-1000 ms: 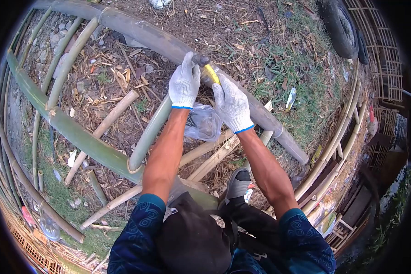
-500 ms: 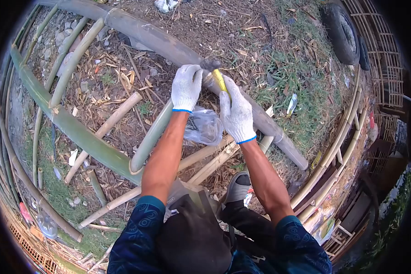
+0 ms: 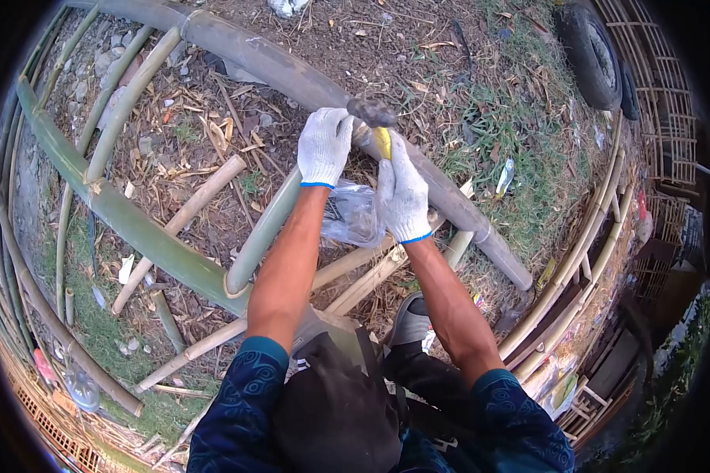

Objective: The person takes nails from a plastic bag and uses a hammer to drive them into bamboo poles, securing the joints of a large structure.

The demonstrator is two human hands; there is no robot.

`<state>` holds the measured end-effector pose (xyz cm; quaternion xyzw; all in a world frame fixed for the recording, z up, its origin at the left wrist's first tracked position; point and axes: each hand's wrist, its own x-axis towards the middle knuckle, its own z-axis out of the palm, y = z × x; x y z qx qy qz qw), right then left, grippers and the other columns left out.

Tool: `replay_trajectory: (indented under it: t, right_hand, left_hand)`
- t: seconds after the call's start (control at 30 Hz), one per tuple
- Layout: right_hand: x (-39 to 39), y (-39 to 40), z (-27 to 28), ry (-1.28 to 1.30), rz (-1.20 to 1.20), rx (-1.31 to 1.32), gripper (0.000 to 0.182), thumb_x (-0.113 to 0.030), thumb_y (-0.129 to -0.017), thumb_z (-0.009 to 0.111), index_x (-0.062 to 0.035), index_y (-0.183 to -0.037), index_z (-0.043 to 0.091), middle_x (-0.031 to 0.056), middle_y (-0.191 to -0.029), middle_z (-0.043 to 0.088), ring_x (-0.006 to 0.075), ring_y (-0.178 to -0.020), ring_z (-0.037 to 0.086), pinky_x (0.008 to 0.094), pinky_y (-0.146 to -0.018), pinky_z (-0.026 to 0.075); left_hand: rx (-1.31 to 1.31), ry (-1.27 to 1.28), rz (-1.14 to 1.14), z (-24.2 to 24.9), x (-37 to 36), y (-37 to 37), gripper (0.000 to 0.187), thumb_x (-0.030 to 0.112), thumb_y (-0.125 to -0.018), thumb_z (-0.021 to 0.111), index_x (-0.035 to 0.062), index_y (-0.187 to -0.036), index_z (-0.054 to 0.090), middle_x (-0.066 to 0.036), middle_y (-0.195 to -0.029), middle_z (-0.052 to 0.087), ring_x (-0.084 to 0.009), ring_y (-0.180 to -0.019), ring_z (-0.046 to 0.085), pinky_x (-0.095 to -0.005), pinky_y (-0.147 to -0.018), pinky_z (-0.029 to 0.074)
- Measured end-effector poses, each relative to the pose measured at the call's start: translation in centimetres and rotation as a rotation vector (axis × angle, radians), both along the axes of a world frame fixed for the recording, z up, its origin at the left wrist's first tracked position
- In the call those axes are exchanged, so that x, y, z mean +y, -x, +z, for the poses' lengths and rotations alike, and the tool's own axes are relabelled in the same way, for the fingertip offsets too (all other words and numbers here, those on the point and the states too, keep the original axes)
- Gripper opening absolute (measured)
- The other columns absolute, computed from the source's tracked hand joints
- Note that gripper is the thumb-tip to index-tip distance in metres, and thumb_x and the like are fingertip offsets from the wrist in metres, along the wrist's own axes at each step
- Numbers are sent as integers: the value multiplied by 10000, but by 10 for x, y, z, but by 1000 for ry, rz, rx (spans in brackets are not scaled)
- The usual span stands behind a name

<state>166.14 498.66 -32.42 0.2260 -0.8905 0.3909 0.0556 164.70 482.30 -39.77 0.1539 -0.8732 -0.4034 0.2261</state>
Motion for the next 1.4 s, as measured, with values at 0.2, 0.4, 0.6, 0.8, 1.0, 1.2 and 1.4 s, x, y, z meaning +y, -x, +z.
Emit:
replay_trajectory:
  t: [0.2, 0.4, 0.6, 0.8, 1.0, 1.2, 1.4]
  right_hand:
    - [-11, -7, 21, 103, -85, -116, 499, -116, -1037, 626, -21, -1521, 547, 308, -1343, 664, 418, -1164, 711, 460, -931, 592]
    - [-12, 5, -3, -98, -113, -138, 495, -95, -1047, 607, 9, -1524, 530, 302, -1259, 706, 420, -1099, 737, 447, -899, 594]
    - [-11, -27, -25, 140, -219, -28, 495, -81, -1051, 587, 12, -1532, 512, 299, -1269, 705, 422, -1100, 742, 441, -930, 595]
    - [-18, -5, 39, 158, -285, -238, 503, -183, -1107, 523, -17, -1579, 464, 245, -1149, 747, 211, -790, 704, 362, -718, 562]
    - [-14, -7, -28, -254, -95, -178, 515, -242, -1102, 539, -111, -1593, 455, 289, -963, 741, 410, -782, 754, 478, -713, 578]
    - [-9, -25, 4, 11, -128, 4, 558, -154, -1047, 621, -140, -1590, 493, 246, -941, 744, 389, -756, 737, 451, -675, 587]
    - [0, 5, -8, -545, 100, -105, 551, -213, -1024, 669, -208, -1560, 542, 195, -915, 739, 399, -768, 730, 488, -706, 595]
  left_hand:
    - [51, -10, -5, -6, -3, 3, 136, 150, -939, 735, 52, -1031, 759, -150, -1015, 732, -368, -1010, 691, -464, -909, 546]
    - [5, -50, -21, 1, -7, 8, 173, 136, -939, 743, 42, -1085, 745, -146, -1033, 726, -357, -987, 699, -447, -918, 550]
    - [78, -70, 62, 27, -1, -52, 341, 107, -956, 708, 38, -1288, 668, -183, -1191, 698, -393, -1131, 661, -476, -996, 534]
    - [-245, -403, -103, 55, 36, -176, 313, 112, -983, 689, 26, -1284, 679, -194, -1251, 700, -377, -1150, 683, -449, -1000, 543]
    - [-327, -409, -174, 47, 49, -199, 321, 109, -973, 680, 26, -1283, 670, -219, -1210, 695, -400, -1138, 685, -460, -961, 557]
    - [-386, -433, -106, 39, 32, -168, 304, 204, -1004, 665, 19, -1241, 712, -217, -1146, 750, -381, -1064, 732, -436, -935, 561]
    - [-538, -253, -288, 14, 16, -167, 239, 242, -990, 635, 59, -1103, 740, -212, -1085, 748, -420, -1049, 709, -497, -919, 562]
